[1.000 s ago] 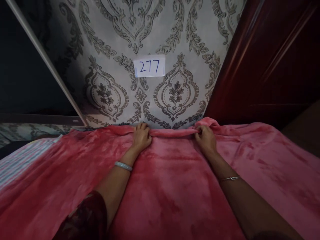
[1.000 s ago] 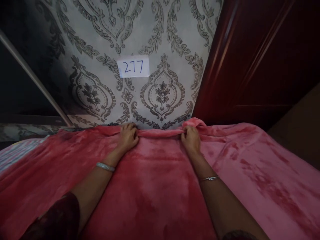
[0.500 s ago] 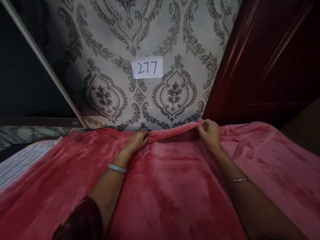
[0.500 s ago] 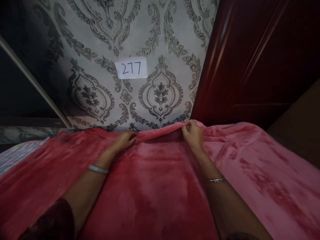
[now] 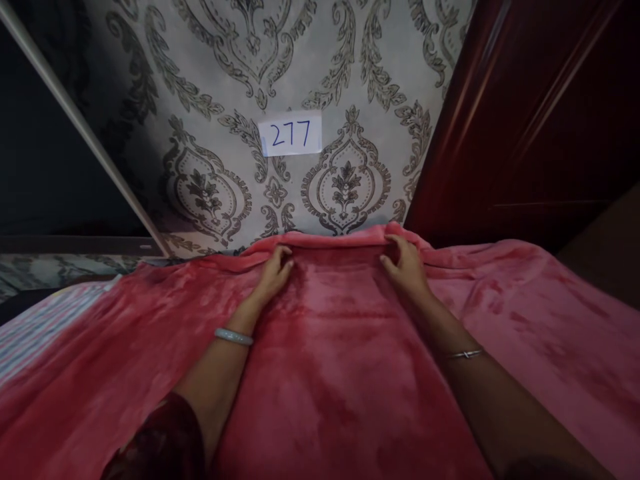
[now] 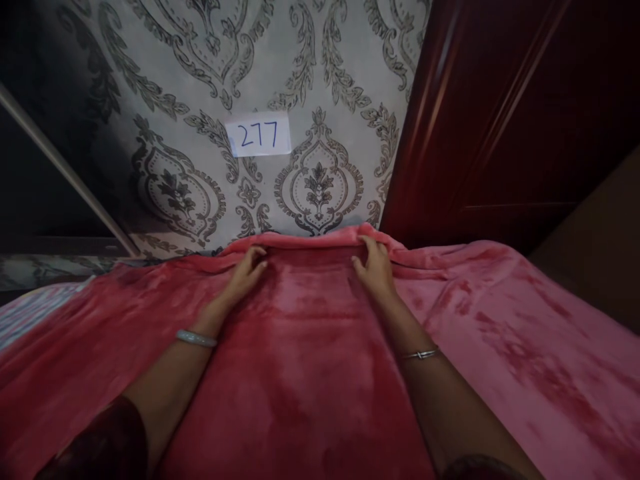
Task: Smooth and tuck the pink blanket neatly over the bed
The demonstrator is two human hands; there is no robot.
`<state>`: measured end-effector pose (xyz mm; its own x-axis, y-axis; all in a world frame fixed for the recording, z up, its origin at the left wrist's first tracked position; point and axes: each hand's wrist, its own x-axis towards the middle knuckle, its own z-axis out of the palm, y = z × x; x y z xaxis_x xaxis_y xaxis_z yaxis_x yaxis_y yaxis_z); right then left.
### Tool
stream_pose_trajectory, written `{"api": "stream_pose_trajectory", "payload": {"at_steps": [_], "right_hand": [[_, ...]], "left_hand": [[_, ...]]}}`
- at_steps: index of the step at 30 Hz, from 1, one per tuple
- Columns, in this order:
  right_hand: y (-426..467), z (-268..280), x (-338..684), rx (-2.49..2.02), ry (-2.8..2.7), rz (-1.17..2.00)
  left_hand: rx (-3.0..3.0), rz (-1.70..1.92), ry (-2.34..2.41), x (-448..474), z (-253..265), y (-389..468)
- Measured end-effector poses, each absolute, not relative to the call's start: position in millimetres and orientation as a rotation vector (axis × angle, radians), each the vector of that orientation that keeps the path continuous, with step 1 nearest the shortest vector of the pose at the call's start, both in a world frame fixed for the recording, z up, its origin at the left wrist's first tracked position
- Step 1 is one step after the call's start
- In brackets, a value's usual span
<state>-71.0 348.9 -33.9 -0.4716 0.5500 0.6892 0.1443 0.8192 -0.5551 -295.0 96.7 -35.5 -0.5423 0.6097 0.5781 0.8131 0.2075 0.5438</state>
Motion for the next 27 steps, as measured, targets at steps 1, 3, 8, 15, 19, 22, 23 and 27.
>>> {"api": "stream_pose_trajectory", "payload": {"at_steps": [1, 3, 8, 15, 19, 22, 23, 27], "right_hand": [[350, -36, -70, -0.6, -2.12, 0.445], [350, -38, -68, -0.749, -2.238, 0.33], [337, -43, -68, -0.399, -2.515, 0.403], [335, -60, -70, -0.664, -2.934, 0.201], [348, -64, -67, -0.797, -2.88, 0.169], [352, -69, -68, -0.775, -2.84, 0.145], [353, -71, -68, -0.774, -2.829, 0.139], [353, -73, -69, -0.762, -2.808, 0.147]], "left_hand": [[-1.412, -1.089, -2.315, -293, -36, 96], [-1.42, -0.784, -2.439, -287, -36, 93], [-1.402, -0.5, -2.495, -274, -29, 92], [-1.539, -0.266, -2.689, -271, -43, 99], [-1.413, -0.181, -2.743, -275, -40, 93], [-1.267, -0.119, -2.808, -278, -35, 87], [-1.222, -0.109, -2.816, -279, -34, 86], [-1.114, -0.107, -2.821, -287, -30, 78]]}}
